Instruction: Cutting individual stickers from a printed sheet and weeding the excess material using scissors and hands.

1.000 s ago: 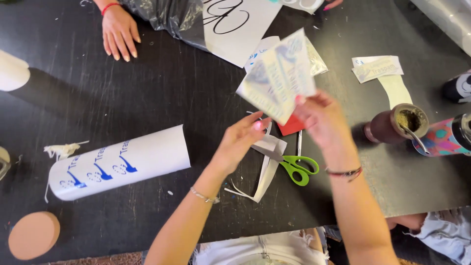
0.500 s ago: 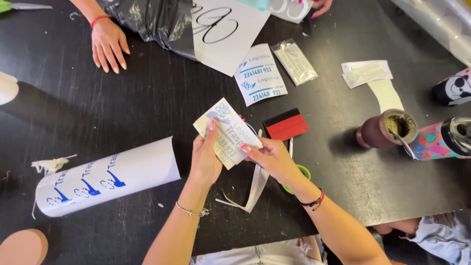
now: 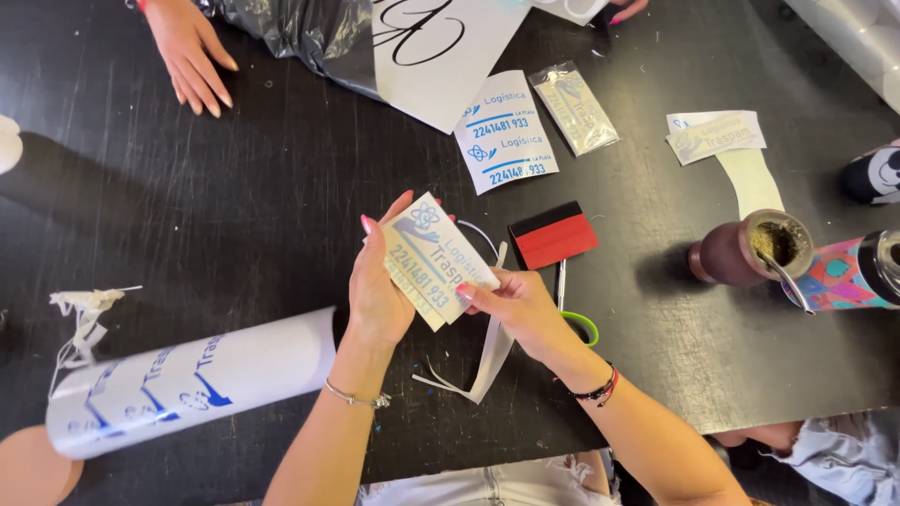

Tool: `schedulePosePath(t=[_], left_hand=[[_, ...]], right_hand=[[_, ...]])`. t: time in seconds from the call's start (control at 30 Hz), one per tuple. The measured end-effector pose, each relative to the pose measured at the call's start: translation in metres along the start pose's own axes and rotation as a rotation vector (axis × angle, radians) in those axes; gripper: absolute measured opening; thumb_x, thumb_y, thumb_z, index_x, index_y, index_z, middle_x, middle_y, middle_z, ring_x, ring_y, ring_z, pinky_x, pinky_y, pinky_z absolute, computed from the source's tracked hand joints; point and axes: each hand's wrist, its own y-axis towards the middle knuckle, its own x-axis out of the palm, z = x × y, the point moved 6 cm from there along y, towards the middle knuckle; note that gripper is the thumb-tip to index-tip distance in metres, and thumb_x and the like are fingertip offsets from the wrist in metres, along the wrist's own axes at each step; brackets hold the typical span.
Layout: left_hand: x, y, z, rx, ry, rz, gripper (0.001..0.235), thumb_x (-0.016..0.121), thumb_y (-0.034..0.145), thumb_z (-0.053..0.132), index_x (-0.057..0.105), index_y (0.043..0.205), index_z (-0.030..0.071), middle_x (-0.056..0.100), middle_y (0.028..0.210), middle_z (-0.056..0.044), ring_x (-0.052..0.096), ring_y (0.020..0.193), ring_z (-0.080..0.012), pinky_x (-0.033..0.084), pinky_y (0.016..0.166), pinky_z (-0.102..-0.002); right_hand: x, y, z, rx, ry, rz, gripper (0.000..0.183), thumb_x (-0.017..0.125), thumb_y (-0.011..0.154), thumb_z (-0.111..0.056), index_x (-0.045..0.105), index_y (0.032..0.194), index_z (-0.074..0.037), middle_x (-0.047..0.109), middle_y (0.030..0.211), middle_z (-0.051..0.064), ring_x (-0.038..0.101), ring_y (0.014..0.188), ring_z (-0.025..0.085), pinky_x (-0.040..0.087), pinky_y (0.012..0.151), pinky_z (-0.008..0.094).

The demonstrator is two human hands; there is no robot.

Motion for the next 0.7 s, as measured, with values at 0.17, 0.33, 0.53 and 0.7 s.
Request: schedulePosePath(t=[0.17,0.33,0.53,0.7], left_hand=[[-0.049,0.040,-0.027,-0.064,0.029,0.006,0.047,0.058,0.106,0.033,0.063,0.137,-0.002,0.065,0.134,-0.023,0.067,0.120,-0.0376,0.054,0.103,-0.056],[-0.037,0.036,-0.016,-0.188,0.196,-0.045,0.039,0.073,0.100,0.026,0.071,0.123,-0.005,0.075,0.116,-0.023,0.076,0.105,-0.0352,0.062,0.088,-0.054],[-0.051,0.048,0.001,-0.187,0.200,-0.066,0.035,0.068,0.103,0.025,0.070,0.122,-0.005,0.074,0.115,-0.026,0.076,0.102,-0.0383,0.064,0.085,-0.055],[-0.033,0.034,0.062,-0.027,0.159,-0.113,0.026,0.067,0.102,0.022,0.072,0.117,0.001,0.077,0.108,-0.019,0.078,0.097,-0.0342,0.066,0.080,-0.052]], right_hand=[[0.001,0.003,-0.003,0.084,-0.028,0.115,0.020,0.088,0.085,-0.013,0.079,0.090,0.005,0.076,0.079,0.015,0.075,0.072,0.018,0.064,0.080,0.034],[-0.004,0.005,0.002,0.158,0.003,0.208,0.021,0.087,0.086,-0.009,0.074,0.091,0.008,0.075,0.079,0.016,0.075,0.070,0.019,0.065,0.081,0.036],[-0.001,0.017,-0.014,0.050,0.112,0.172,0.046,0.061,0.106,-0.038,0.073,0.105,0.006,0.075,0.096,0.021,0.076,0.089,0.026,0.065,0.088,0.046],[0.024,0.018,-0.026,0.051,-0.401,0.086,0.026,0.061,0.092,-0.004,0.075,0.114,0.000,0.073,0.073,0.015,0.066,0.059,0.015,0.060,0.061,0.028]])
